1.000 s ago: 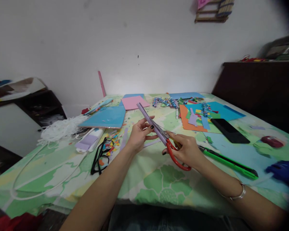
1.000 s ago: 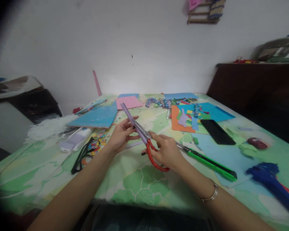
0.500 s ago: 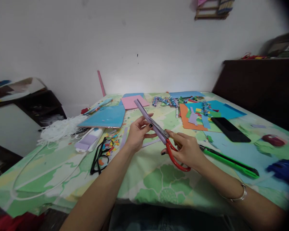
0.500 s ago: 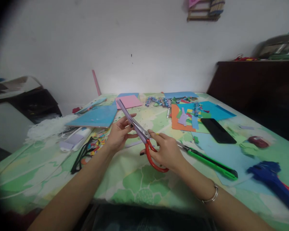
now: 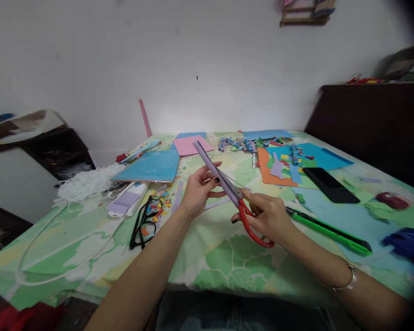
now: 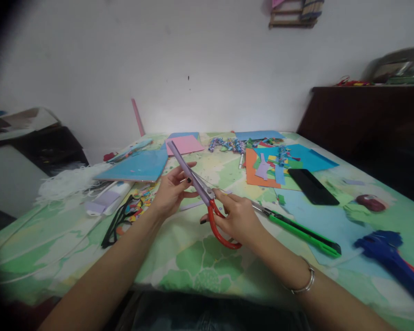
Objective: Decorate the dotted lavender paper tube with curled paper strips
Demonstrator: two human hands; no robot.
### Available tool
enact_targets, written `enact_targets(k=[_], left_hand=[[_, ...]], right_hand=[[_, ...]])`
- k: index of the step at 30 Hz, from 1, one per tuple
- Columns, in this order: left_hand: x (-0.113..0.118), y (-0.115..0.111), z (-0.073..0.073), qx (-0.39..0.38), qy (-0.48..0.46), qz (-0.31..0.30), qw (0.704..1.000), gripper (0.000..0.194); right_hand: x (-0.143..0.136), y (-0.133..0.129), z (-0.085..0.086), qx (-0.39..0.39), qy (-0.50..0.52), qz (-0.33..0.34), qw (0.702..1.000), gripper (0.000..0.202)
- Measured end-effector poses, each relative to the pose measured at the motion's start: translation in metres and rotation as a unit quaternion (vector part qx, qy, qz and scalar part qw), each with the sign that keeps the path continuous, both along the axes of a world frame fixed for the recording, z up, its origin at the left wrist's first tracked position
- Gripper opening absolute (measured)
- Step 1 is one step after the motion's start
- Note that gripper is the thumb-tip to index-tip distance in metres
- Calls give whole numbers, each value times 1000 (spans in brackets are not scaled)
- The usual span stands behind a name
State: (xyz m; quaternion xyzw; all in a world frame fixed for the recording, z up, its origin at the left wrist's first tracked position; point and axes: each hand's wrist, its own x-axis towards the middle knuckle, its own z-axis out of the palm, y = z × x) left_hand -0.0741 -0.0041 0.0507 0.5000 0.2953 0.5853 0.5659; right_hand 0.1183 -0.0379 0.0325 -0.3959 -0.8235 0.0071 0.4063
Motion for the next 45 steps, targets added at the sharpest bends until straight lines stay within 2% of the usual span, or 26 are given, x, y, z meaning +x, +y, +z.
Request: enact_targets(k=[10, 24, 30, 45], left_hand=[[5, 0, -6, -2, 18, -17, 1000, 48], [10, -1, -8, 6, 46, -9, 999, 49], [12, -4, -8, 4, 50, -36, 998, 48], [16, -6, -10, 3, 66, -42, 997, 52]], right_hand=[[0, 0, 0, -25, -1, -13, 1000, 51], [-2, 0, -2, -32, 3, -9, 999, 45], [-1, 0, -4, -29, 12, -7, 999, 51], [-2, 0, -3, -54, 8, -11, 998, 48]])
